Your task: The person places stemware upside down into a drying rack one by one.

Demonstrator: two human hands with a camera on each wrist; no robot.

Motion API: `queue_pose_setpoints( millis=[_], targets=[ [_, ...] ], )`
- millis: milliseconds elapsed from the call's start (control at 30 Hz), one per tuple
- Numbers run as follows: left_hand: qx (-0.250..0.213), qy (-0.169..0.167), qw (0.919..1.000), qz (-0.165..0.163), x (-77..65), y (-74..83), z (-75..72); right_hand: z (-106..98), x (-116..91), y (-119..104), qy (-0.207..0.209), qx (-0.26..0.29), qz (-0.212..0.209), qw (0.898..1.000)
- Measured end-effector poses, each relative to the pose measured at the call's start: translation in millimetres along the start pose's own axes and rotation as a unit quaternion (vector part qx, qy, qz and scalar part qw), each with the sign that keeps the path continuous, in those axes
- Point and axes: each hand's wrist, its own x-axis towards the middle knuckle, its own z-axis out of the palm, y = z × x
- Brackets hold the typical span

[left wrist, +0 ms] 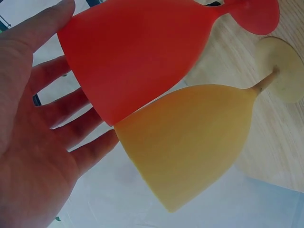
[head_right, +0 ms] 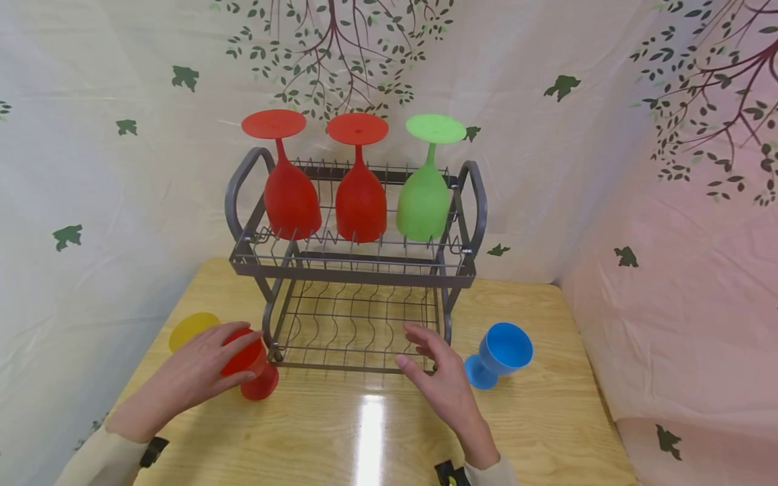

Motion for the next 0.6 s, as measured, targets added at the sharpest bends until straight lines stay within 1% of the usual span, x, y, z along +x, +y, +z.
queue_pose_setpoints(
  millis=[233, 600],
  targets=[
    [-0.007, -0.007, 0.9998, -0.015, -2.3, 3.7, -4.8, 0, 1, 4, 0.006, 0.000, -0.005, 1.000],
    [-0.007, 0.005, 0.9999, -0.009, -6.8, 10.8, -15.9, 0, 0, 6, 0.002, 0.013, 0.007, 1.000]
  ],
)
